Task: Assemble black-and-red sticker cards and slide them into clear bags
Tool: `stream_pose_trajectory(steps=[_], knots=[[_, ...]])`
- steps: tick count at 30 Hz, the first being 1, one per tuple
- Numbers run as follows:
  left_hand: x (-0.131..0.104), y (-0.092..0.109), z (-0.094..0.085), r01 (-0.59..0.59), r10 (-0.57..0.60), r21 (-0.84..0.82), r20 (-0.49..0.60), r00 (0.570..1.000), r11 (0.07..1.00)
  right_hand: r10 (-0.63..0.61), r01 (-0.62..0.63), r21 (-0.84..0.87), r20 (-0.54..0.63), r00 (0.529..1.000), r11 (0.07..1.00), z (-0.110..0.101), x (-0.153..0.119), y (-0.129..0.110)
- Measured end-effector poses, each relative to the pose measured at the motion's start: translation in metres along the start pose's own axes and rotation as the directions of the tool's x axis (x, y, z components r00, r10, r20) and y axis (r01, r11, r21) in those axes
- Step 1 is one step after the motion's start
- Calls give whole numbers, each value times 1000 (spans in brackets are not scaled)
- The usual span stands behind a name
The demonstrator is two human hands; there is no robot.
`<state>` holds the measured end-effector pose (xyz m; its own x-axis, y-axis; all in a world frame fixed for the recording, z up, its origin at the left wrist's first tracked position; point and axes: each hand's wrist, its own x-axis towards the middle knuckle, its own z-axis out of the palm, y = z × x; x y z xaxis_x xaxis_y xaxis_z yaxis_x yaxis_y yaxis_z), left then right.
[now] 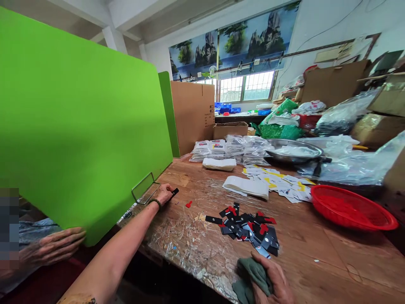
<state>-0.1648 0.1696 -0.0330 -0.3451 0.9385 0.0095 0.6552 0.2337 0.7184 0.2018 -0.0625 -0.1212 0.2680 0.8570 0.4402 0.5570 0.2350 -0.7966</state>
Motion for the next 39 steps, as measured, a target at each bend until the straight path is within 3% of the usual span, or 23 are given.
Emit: stream_pose_trajectory(steps=[7, 15, 19, 24, 27, 30, 34, 36, 39], knots=[[-18, 6, -6, 48, -31, -352, 53, 998, 935, 74, -74, 51, -14, 997, 996, -2, 2, -20], [-56, 7, -18, 199, -56, -697, 222, 973, 689, 72, -69, 153, -14, 997, 986, 21, 11, -55], [-76, 5, -22, 251, -42, -774, 280, 959, 581, 27, -52, 229, 113, 993, 972, 39, 21, -86], [-102, 6, -24, 237, 1, -823, 277, 961, 516, -70, -10, 359, 212, 975, 933, 73, 38, -119], [-130, 14, -23, 193, 45, -842, 249, 967, 504, -33, -66, 430, 219, 975, 901, 97, 44, -141], [-164, 24, -18, 115, 169, -826, 247, 954, 552, 54, -167, 526, 223, 973, 834, 112, 46, -157], [-191, 33, -6, 31, 289, -721, 316, 904, 692, 264, -375, 617, 267, 927, 692, 98, 53, -144], [-194, 38, 9, 15, 304, -678, 349, 886, 735, 399, -409, 646, 172, 901, 645, 74, 58, -124], [-189, 55, 39, -58, 351, -622, 362, 864, 781, 528, -404, 634, -8, 849, 659, 32, 61, -98]])
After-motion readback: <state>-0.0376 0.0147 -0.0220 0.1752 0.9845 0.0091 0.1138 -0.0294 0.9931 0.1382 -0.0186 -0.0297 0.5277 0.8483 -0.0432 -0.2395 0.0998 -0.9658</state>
